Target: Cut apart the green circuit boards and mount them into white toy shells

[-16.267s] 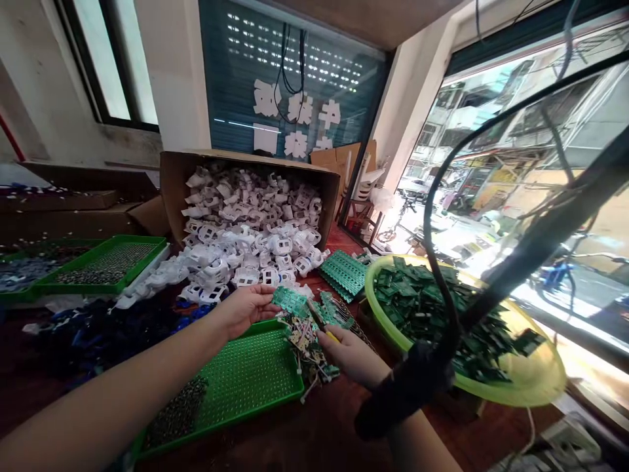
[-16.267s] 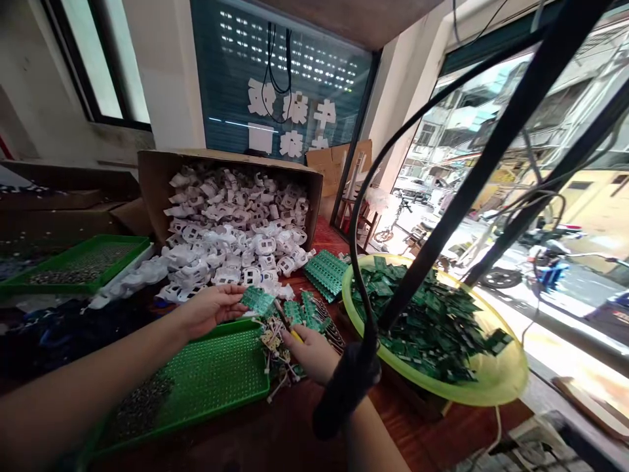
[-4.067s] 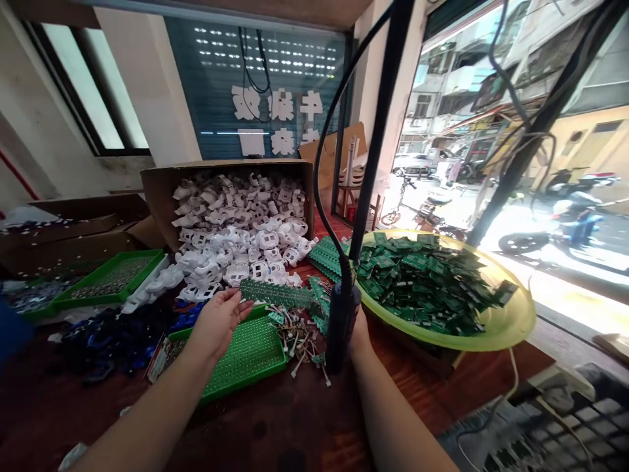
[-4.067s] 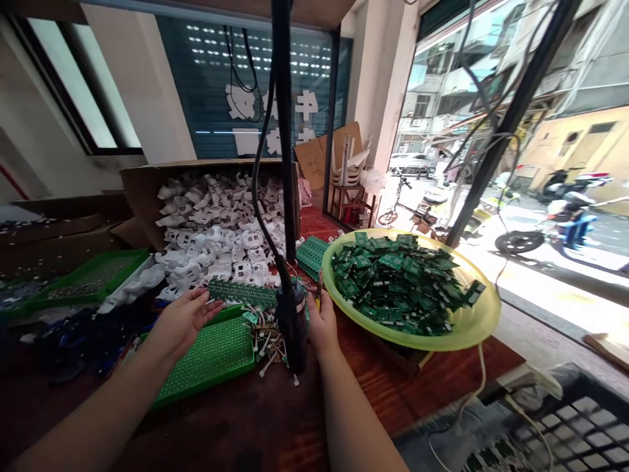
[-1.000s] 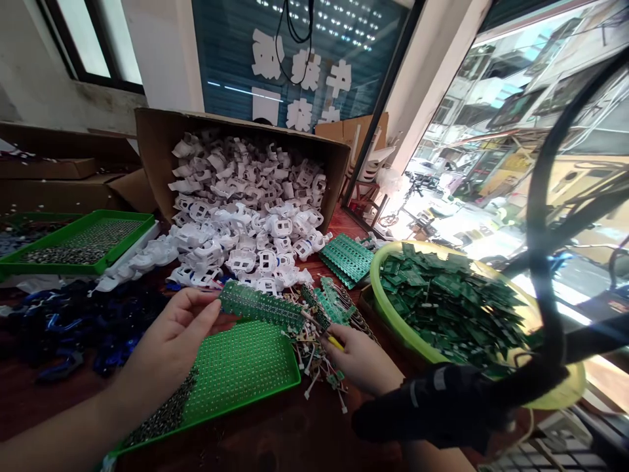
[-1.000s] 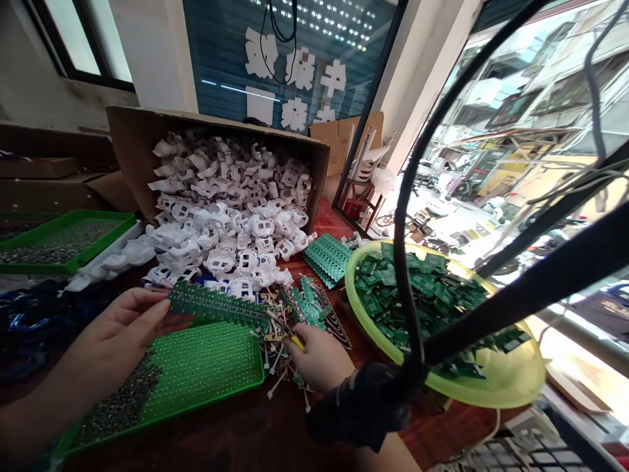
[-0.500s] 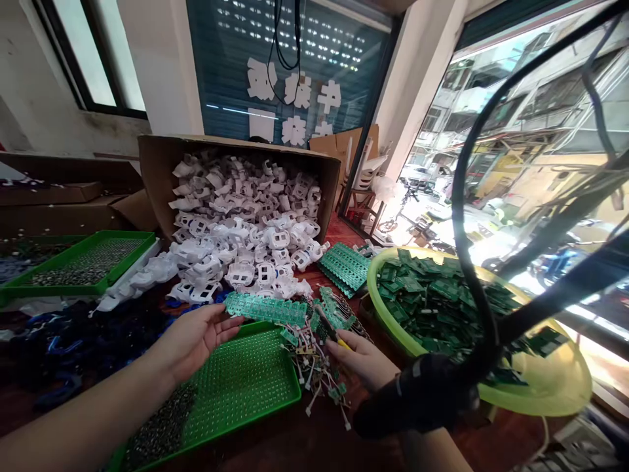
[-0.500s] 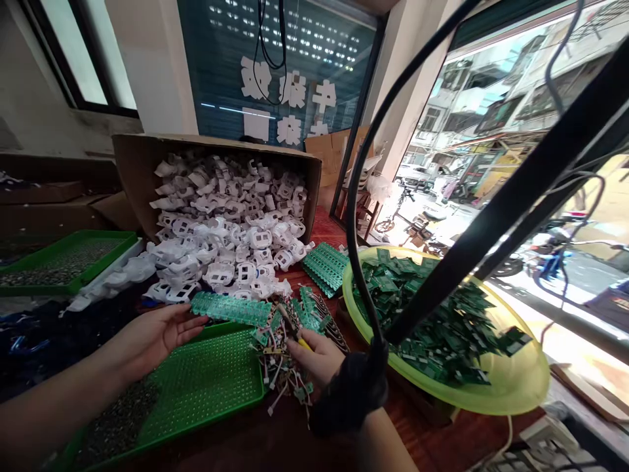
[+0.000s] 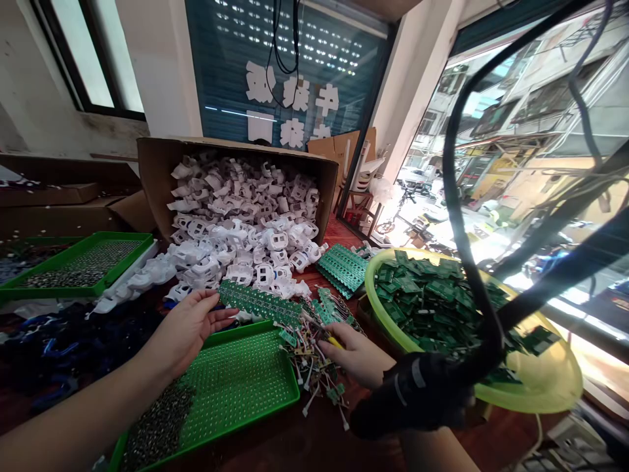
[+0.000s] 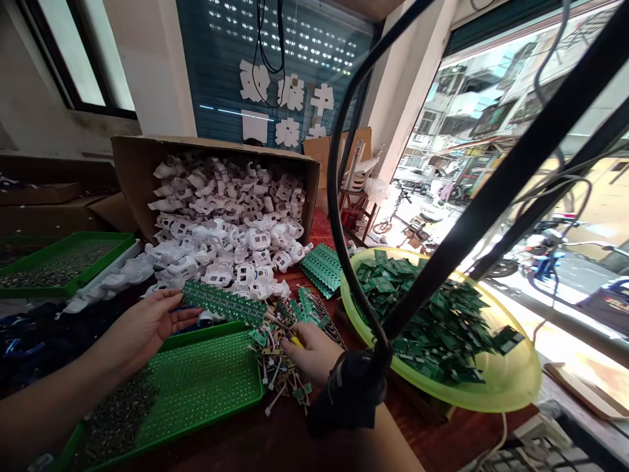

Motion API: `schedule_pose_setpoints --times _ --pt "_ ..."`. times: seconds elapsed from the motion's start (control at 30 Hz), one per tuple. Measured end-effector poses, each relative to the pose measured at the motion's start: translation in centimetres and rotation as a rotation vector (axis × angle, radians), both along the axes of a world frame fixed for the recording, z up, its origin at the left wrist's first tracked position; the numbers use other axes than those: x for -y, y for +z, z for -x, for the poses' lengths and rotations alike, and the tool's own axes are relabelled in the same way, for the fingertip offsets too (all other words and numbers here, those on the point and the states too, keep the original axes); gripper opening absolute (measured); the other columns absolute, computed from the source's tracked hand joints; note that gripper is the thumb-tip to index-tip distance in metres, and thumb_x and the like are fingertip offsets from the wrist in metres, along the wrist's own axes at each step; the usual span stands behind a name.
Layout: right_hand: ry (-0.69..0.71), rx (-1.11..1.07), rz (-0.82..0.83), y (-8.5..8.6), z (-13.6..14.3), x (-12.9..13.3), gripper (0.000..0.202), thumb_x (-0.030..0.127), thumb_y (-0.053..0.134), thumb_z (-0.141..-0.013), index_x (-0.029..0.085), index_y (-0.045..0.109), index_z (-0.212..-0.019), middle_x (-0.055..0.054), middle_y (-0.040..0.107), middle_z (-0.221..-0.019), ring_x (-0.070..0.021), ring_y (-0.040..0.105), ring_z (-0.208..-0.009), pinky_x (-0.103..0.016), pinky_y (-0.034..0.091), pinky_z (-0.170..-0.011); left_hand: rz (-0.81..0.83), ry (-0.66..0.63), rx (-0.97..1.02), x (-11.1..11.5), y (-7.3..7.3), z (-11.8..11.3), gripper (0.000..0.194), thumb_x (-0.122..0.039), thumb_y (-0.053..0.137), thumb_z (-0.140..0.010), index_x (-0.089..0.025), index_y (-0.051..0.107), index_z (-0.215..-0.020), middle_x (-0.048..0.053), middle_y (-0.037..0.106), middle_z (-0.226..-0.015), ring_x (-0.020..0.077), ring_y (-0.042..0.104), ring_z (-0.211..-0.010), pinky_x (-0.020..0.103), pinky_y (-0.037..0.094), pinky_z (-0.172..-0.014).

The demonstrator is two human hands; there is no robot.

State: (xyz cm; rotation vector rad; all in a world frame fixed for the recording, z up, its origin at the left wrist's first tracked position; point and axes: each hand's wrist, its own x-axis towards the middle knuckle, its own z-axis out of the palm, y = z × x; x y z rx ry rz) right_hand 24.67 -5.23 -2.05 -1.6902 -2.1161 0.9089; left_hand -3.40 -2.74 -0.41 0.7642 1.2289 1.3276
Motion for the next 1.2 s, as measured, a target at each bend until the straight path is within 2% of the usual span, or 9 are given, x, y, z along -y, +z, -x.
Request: schedule_pose_setpoints --times 0.27,0.4,0.53,0.63,0.8,0.87,0.93,1.1,1.2 --pt "0.031 -0.131 0.099 1.2 0.4 0.5 0.025 0.043 0.042 -0.081 0.019 0.041 -0.072 0.004 0.036 -0.063 -0.0115 0.037 -0.060 -0.025 0.031 -0.058 -0.040 -0.059 -0.002 0.0 0.0 0.2 0.005 -0.017 0.047 -0.085 -0.020 0.044 -0.083 0.000 0.057 -0.072 0.0198 0.067 -0.070 0.033 0.057 -0.066" --pt "-0.036 -0.002 0.010 0.8 0.6 0.8 0.025 0.042 0.040 -0.082 0.020 0.040 -0.071 0.004 0.040 -0.062 -0.0117 0.040 -0.058 -0.025 0.028 -0.055 -0.066 -0.018 -0.049 0.9 0.3 -0.2 0.005 -0.019 0.050 -0.083 -0.021 0.046 -0.083 -0.001 0.058 -0.075 0.0186 0.067 -0.072 0.033 0.056 -0.072" --pt "-0.122 0.158 -0.081 0.6 1.0 0.9 0.024 0.039 0.039 -0.082 0.020 0.037 -0.067 0.003 0.042 -0.060 -0.0129 0.041 -0.057 -0.025 0.025 -0.053 -0.138 -0.055 -0.127 2.7 0.6 -1.0 0.010 -0.023 0.056 -0.080 -0.022 0.049 -0.086 -0.001 0.062 -0.076 0.0171 0.066 -0.077 0.028 0.055 -0.076" --pt "-0.163 0.172 -0.150 0.6 1.1 0.7 0.025 0.039 0.040 -0.082 0.020 0.038 -0.067 0.001 0.044 -0.066 -0.0137 0.042 -0.061 -0.026 0.025 -0.055 -0.175 -0.055 -0.144 3.2 0.9 -1.5 0.010 -0.020 0.057 -0.080 -0.022 0.049 -0.085 -0.001 0.063 -0.077 0.0171 0.066 -0.079 0.026 0.055 -0.076" --pt "-0.061 -0.223 0.010 -0.1 0.4 0.4 0.031 0.046 0.043 -0.080 0.019 0.037 -0.066 0.004 0.033 -0.061 -0.0106 0.035 -0.057 -0.024 0.026 -0.055 0.041 0.024 0.036 1.3 1.0 -1.3 0.007 -0.013 0.049 -0.083 -0.018 0.049 -0.079 0.001 0.059 -0.071 0.0204 0.067 -0.073 0.034 0.058 -0.068" --pt "-0.012 -0.412 0.074 -0.5 0.0 0.3 0.033 0.048 0.045 -0.079 0.019 0.037 -0.066 0.005 0.031 -0.061 -0.0098 0.033 -0.057 -0.024 0.027 -0.056 0.110 0.024 0.124 0.4 0.5 -0.9 0.010 -0.009 0.048 -0.083 -0.015 0.048 -0.075 0.003 0.058 -0.069 0.0198 0.067 -0.071 0.031 0.059 -0.064" --pt "0.014 -0.485 0.093 -0.7 -0.2 0.2 0.033 0.050 0.046 -0.078 0.018 0.040 -0.069 0.004 0.033 -0.063 -0.0105 0.035 -0.060 -0.024 0.030 -0.059 0.147 0.028 0.167 -0.1 -0.1 -0.7 0.012 -0.007 0.046 -0.083 -0.013 0.047 -0.073 0.005 0.058 -0.068 0.0180 0.067 -0.069 0.027 0.058 -0.061" --pt "-0.079 -0.132 -0.043 -0.4 0.0 -0.1 0.034 0.046 0.047 -0.077 0.016 0.053 -0.090 -0.005 0.050 -0.086 -0.0201 0.048 -0.083 -0.032 0.037 -0.077 0.096 0.027 0.154 -0.2 -0.4 -0.6 0.009 -0.008 0.048 -0.083 -0.014 0.048 -0.076 0.003 0.057 -0.070 0.0188 0.067 -0.072 0.029 0.058 -0.064" --pt "-0.096 -0.083 -0.070 -0.1 0.3 -0.2 0.038 0.046 0.046 -0.079 0.016 0.053 -0.101 -0.008 0.052 -0.099 -0.0233 0.048 -0.095 -0.036 0.037 -0.085 0.042 0.022 0.081 -0.1 0.1 -0.8 0.008 -0.009 0.049 -0.082 -0.017 0.048 -0.081 0.000 0.055 -0.070 0.0190 0.067 -0.071 0.031 0.058 -0.065"
